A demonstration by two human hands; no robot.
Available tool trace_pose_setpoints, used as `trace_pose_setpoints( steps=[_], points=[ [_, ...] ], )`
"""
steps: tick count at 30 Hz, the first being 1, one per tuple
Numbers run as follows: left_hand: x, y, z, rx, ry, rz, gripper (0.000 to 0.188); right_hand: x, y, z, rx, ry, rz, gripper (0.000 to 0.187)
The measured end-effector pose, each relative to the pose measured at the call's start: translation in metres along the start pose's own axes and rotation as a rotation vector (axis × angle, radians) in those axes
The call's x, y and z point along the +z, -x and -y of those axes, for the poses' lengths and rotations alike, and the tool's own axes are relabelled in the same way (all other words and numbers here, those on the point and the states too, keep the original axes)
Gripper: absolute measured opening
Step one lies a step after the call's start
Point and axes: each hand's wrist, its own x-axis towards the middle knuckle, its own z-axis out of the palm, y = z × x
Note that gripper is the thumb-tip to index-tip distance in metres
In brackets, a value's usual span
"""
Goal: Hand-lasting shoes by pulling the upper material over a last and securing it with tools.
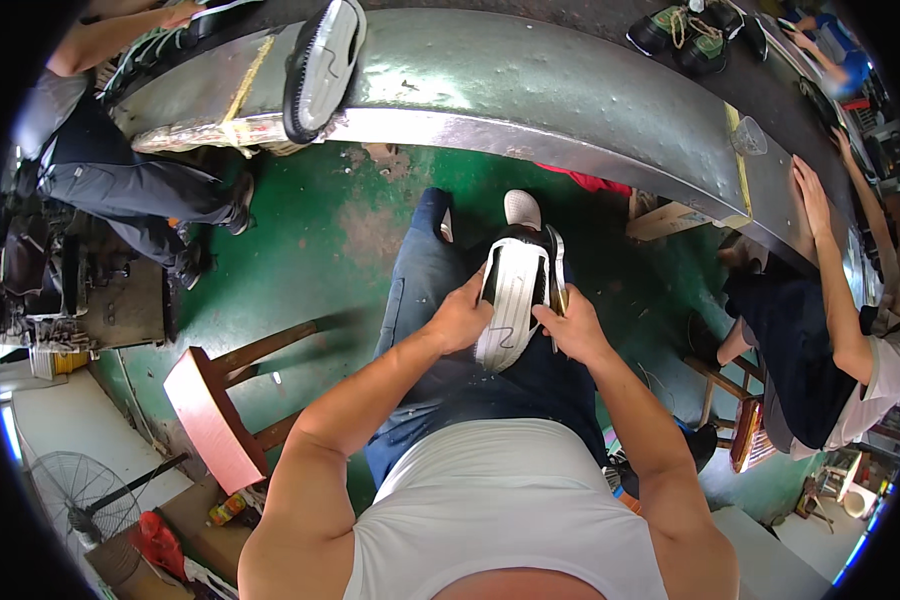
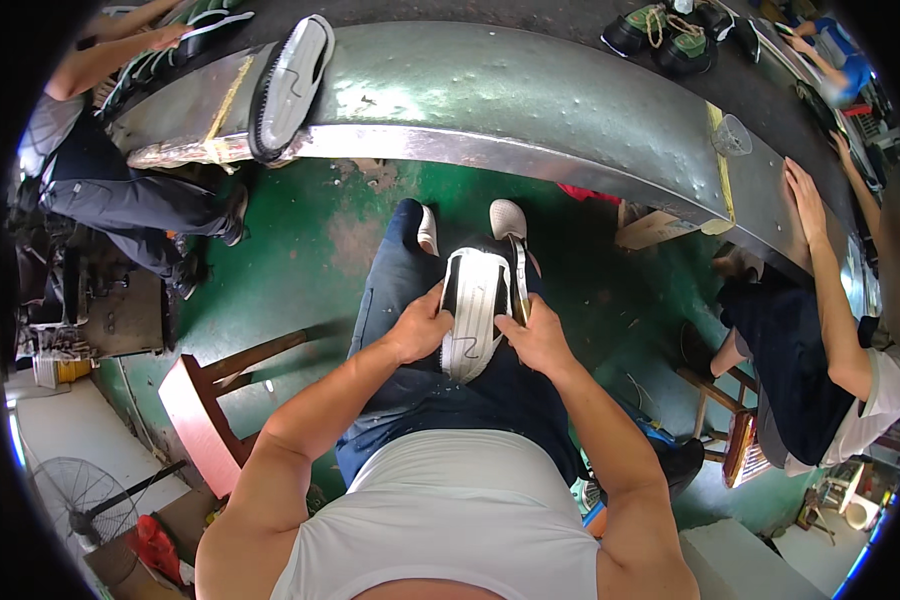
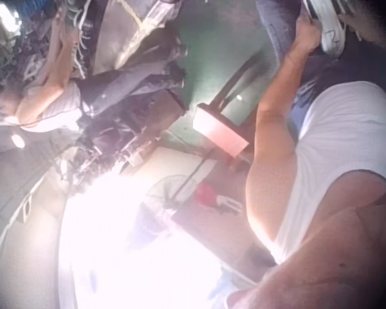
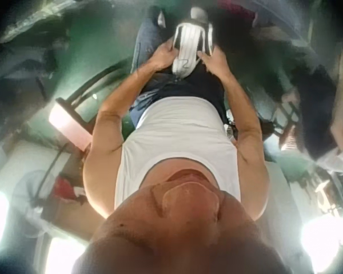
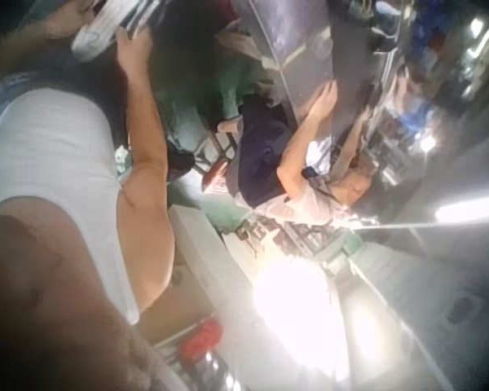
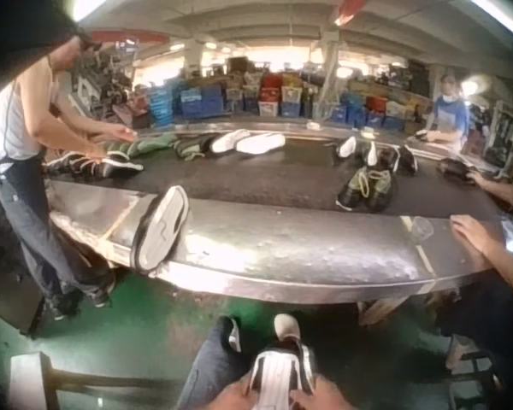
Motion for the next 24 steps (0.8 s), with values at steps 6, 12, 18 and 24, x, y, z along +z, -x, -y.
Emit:
trace_pose_setpoints(
  steps=[6,12,18,24],
  points=[
    [0.012,0.001,0.003,-0.086,0.252,0.092,0.089,-0.001,-0.007,-0.019,-0.027,-0.088,0.040,0.036],
    [-0.001,0.003,-0.024,-0.087,0.440,0.282,0.083,-0.009,-0.005,-0.023,-0.004,-0.114,0.037,0.023],
    [0.004,-0.004,-0.017,-0.097,0.381,0.261,0.092,-0.017,0.038,-0.001,-0.457,-0.181,-0.275,0.029],
    [0.013,0.002,-0.023,-0.098,0.307,0.217,0.090,-0.033,0.020,0.001,0.093,-0.183,0.164,0.026]
  ],
)
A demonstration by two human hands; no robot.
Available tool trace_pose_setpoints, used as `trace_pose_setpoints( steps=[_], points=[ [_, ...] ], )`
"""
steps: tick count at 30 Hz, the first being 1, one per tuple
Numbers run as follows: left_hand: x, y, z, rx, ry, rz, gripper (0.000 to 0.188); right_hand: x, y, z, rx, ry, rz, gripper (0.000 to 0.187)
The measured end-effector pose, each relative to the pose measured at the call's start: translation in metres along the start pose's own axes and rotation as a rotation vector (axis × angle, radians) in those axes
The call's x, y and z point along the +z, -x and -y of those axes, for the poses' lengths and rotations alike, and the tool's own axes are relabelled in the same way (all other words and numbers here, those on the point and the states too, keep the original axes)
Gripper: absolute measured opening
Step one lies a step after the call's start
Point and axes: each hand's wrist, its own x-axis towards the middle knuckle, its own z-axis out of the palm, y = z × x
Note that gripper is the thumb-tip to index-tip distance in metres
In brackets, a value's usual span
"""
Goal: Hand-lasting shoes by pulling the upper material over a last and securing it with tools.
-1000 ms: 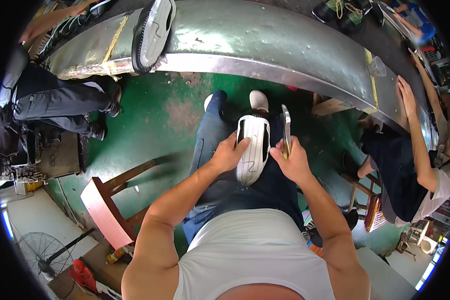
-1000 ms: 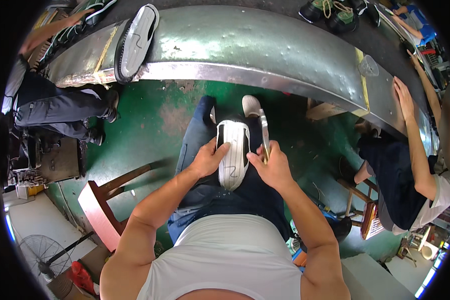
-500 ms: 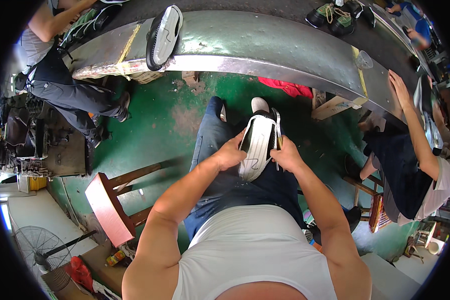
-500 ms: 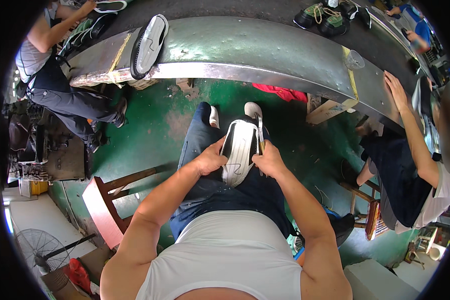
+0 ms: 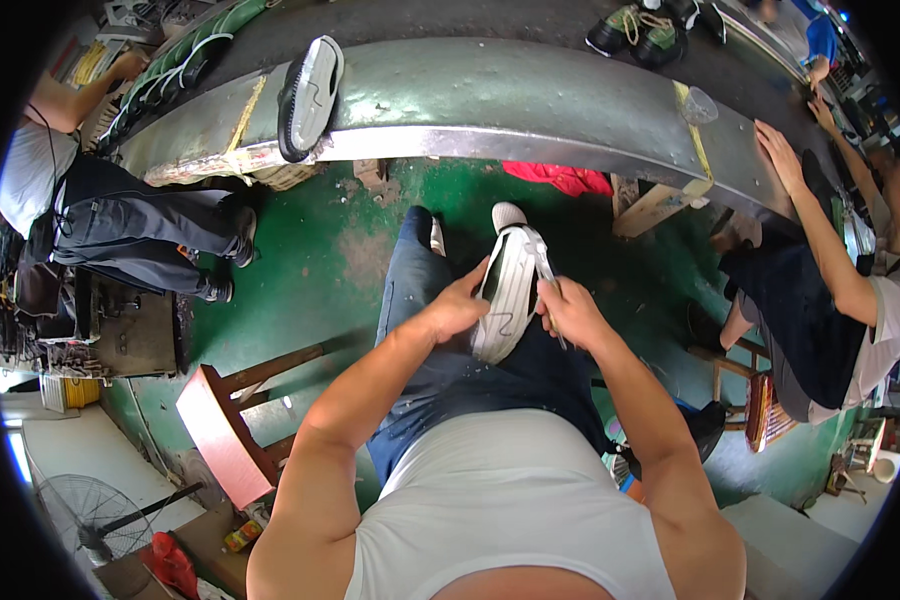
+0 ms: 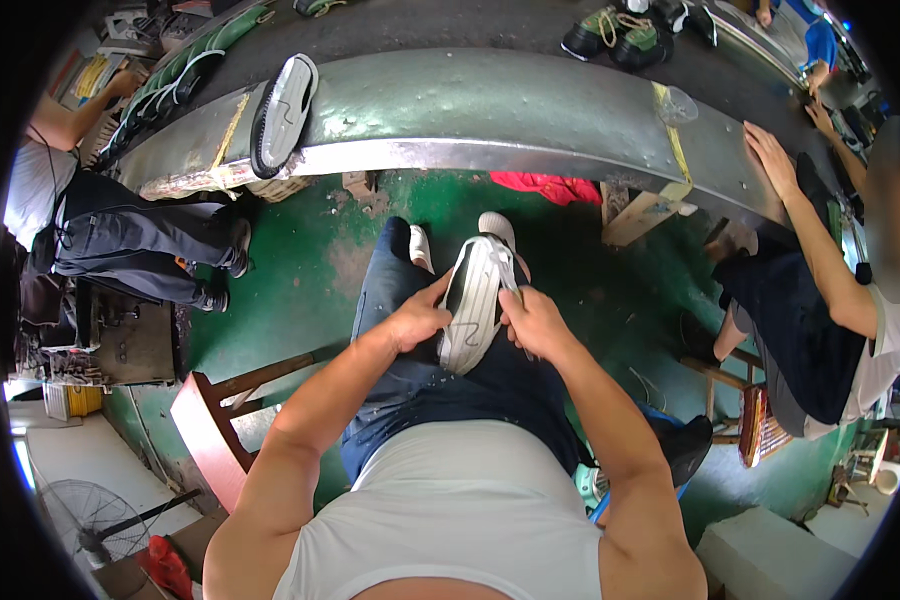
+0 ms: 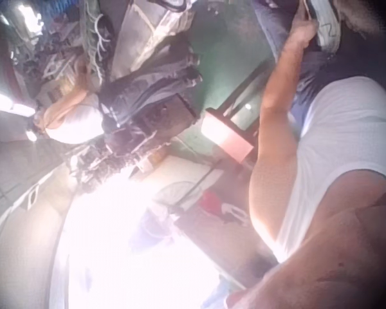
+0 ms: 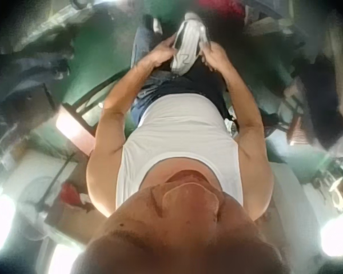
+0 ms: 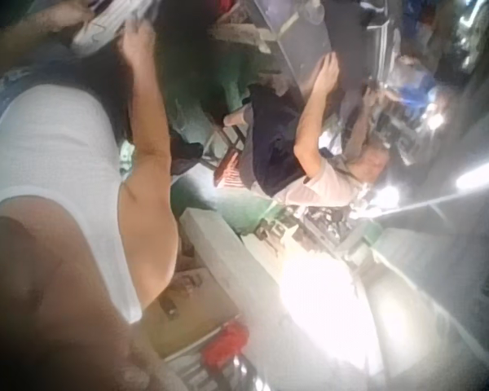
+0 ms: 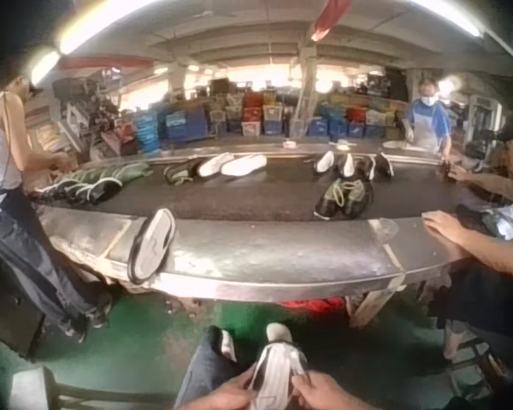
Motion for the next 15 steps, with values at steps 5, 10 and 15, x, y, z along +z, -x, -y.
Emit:
trace_pose_setpoints(
  steps=[5,10,15],
  points=[
    [0.019,0.032,0.009,0.038,-0.302,-0.088,0.108,-0.005,0.040,-0.036,-0.143,-0.118,0.120,0.025],
    [0.022,0.030,0.007,-0.022,-0.492,-0.119,0.107,-0.017,0.065,-0.015,-0.540,0.654,0.060,0.041],
    [0.023,0.023,0.040,0.110,-0.446,-0.087,0.100,-0.013,0.057,0.024,-0.541,1.135,-0.017,0.043]
  ],
)
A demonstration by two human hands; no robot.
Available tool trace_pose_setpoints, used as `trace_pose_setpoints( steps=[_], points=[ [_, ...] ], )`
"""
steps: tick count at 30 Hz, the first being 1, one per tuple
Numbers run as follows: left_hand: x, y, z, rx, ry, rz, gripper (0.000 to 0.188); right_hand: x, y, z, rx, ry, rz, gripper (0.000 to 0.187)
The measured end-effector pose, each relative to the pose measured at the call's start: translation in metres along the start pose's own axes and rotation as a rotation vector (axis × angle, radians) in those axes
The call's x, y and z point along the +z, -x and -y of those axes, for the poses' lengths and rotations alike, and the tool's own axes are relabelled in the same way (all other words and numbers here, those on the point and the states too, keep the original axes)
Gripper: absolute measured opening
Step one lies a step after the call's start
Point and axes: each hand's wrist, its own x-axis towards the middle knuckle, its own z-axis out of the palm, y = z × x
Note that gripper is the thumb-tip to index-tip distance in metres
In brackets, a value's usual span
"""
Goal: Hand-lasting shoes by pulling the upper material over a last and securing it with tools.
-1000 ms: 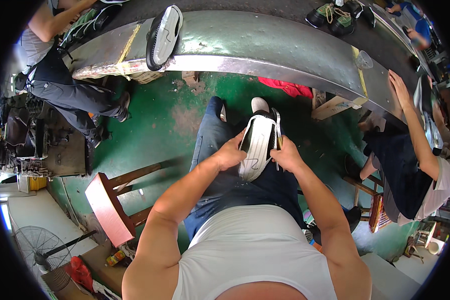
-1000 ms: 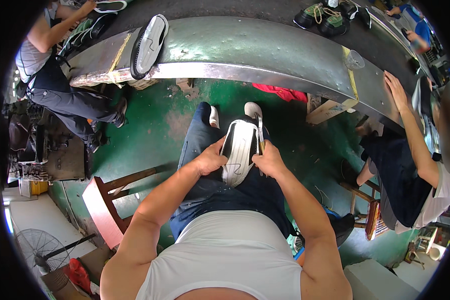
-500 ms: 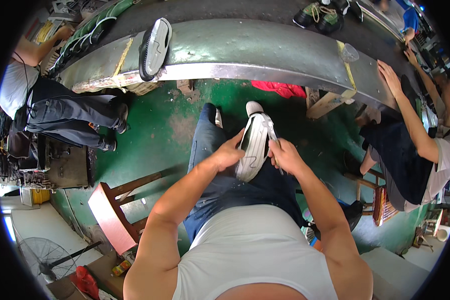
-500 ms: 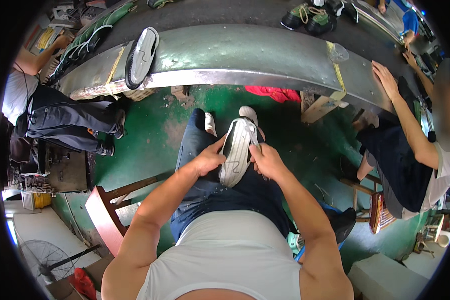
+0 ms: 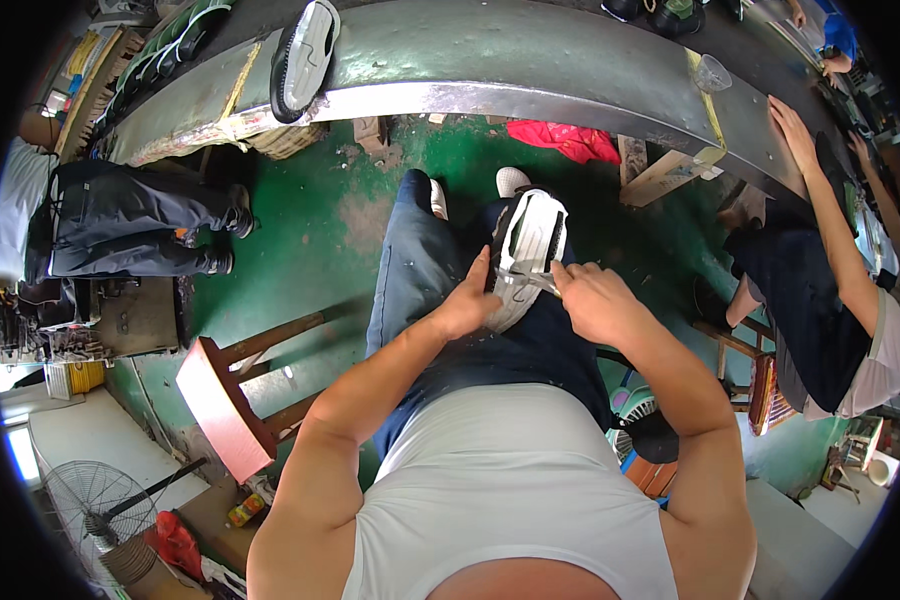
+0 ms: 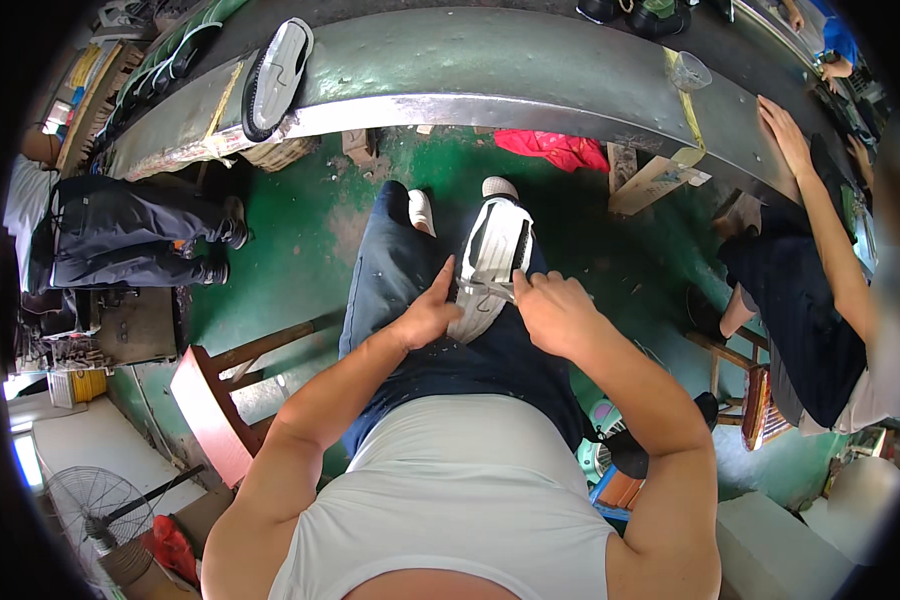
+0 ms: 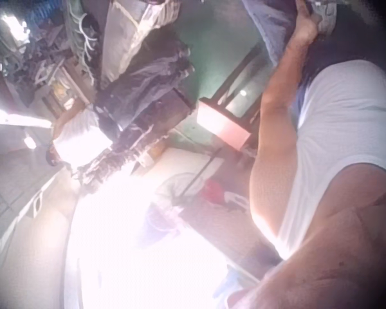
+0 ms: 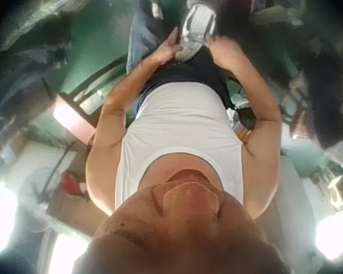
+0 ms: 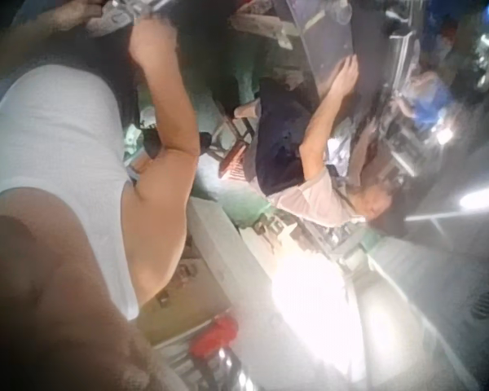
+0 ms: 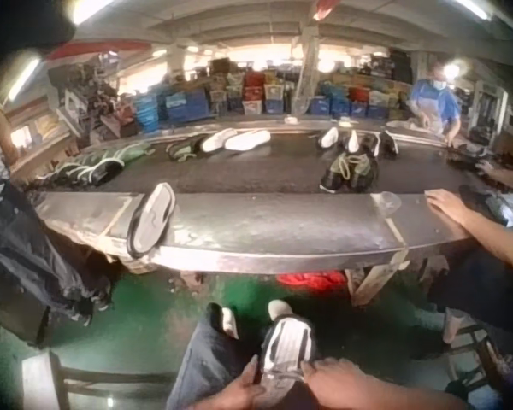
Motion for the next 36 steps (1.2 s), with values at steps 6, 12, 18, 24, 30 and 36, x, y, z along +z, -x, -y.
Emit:
trace_pose_setpoints(
  steps=[6,12,18,24,30,36],
  points=[
    [0.026,-0.025,0.000,-0.228,0.553,-0.509,0.071,0.070,-0.006,0.000,-0.036,-0.304,-0.051,0.022],
    [0.018,-0.032,0.015,-0.166,0.022,-0.640,0.051,0.030,-0.012,-0.005,0.008,-0.231,0.103,0.032],
    [0.011,-0.027,0.017,0.182,-0.205,-0.616,0.045,0.041,-0.020,-0.013,0.132,-0.192,-0.023,0.024],
    [-0.008,-0.020,0.007,0.305,-0.575,-0.228,0.056,0.058,-0.016,-0.047,0.092,-0.436,0.015,0.016],
    [-0.023,-0.026,-0.007,0.189,-0.534,-0.060,0.057,0.023,-0.026,-0.032,0.141,-0.649,-0.124,0.025],
    [-0.030,-0.007,-0.016,0.200,-0.377,-0.054,0.080,0.061,-0.052,-0.052,0.054,-0.277,-0.163,0.033]
  ],
)
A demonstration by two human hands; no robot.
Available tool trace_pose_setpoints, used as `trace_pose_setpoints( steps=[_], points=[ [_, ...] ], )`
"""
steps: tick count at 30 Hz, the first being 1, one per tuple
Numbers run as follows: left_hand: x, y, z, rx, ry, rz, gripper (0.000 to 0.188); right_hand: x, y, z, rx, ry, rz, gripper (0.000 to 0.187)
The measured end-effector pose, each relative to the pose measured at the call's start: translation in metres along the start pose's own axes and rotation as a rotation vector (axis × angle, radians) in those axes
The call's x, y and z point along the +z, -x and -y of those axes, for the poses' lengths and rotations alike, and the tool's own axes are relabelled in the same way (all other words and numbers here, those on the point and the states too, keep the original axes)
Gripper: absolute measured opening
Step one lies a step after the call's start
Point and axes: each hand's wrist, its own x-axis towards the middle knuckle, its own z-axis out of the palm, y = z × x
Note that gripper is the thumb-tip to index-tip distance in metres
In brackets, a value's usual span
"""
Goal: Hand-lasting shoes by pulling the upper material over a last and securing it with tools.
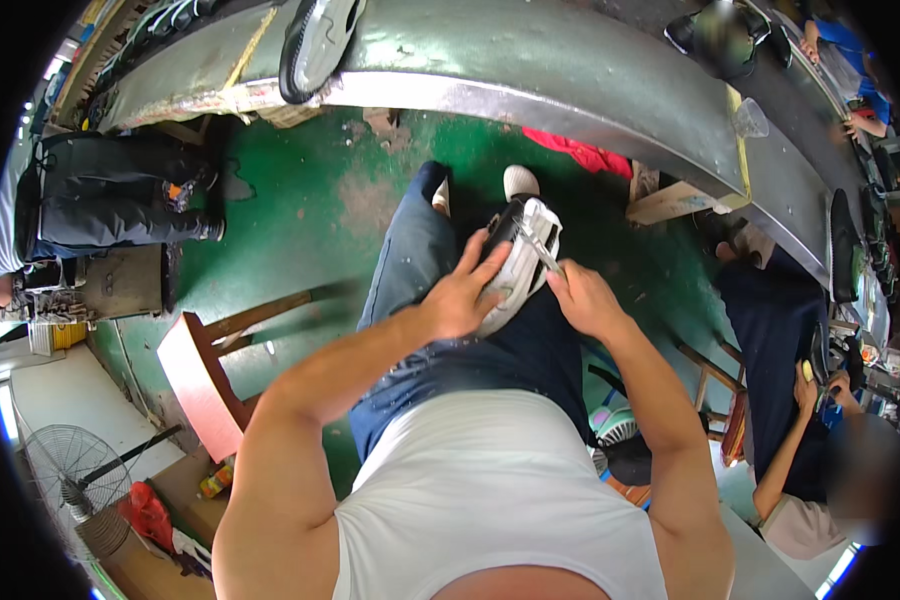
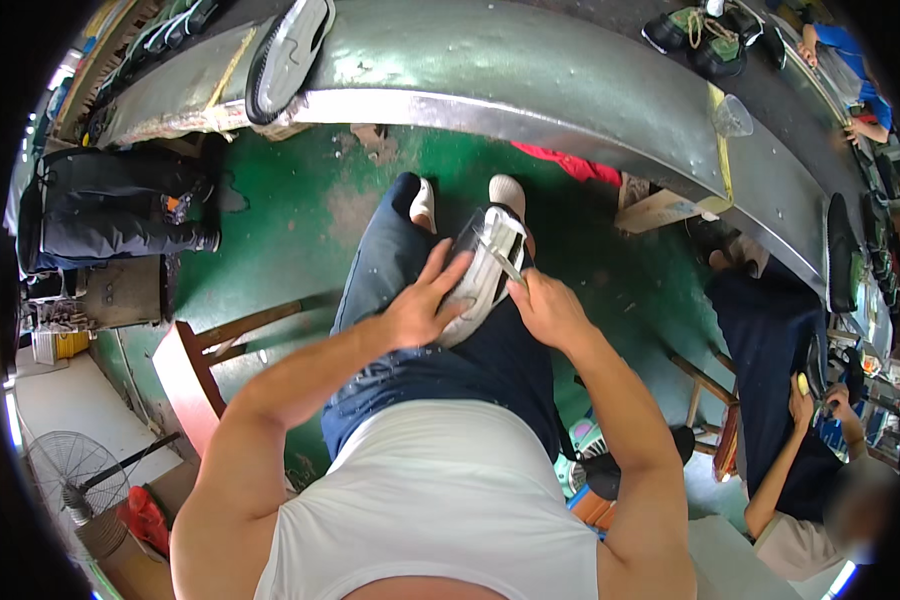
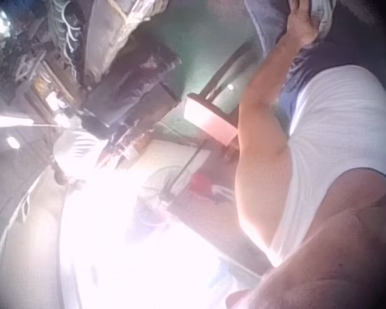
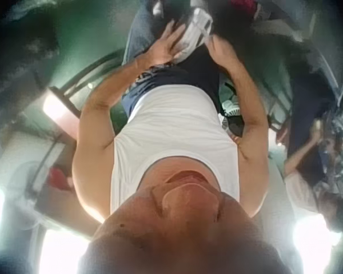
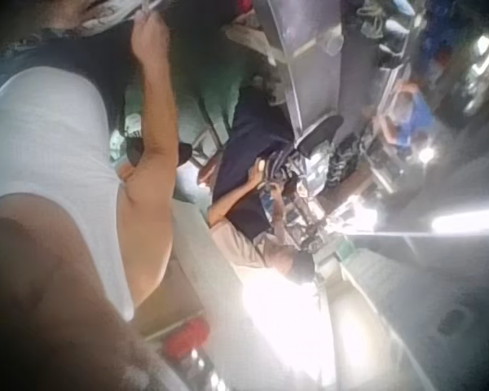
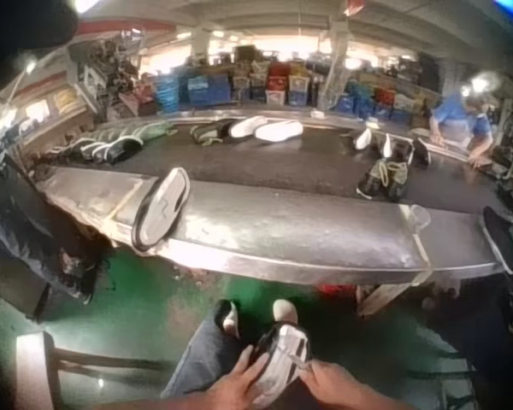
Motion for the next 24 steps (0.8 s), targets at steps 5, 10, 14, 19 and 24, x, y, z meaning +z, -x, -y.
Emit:
trace_pose_setpoints(
  steps=[5,10,14,19,24],
  points=[
    [-0.020,0.004,-0.017,-0.400,0.102,0.243,0.111,0.033,0.048,0.005,0.165,-0.732,-0.158,0.038],
    [-0.085,-0.014,-0.050,-0.042,-0.203,-0.082,0.088,0.074,0.077,-0.004,0.290,-1.104,-0.403,0.029],
    [-0.142,-0.035,-0.106,0.121,0.220,-0.184,0.073,0.077,0.083,-0.009,0.318,-1.196,-0.437,0.030],
    [-0.138,-0.083,-0.102,0.166,0.430,-0.103,0.037,0.056,0.082,-0.008,0.447,-1.031,-0.349,0.026],
    [-0.035,-0.104,0.010,-0.323,0.481,0.077,0.065,0.022,0.080,-0.004,0.444,-0.753,-0.130,0.020]
  ],
)
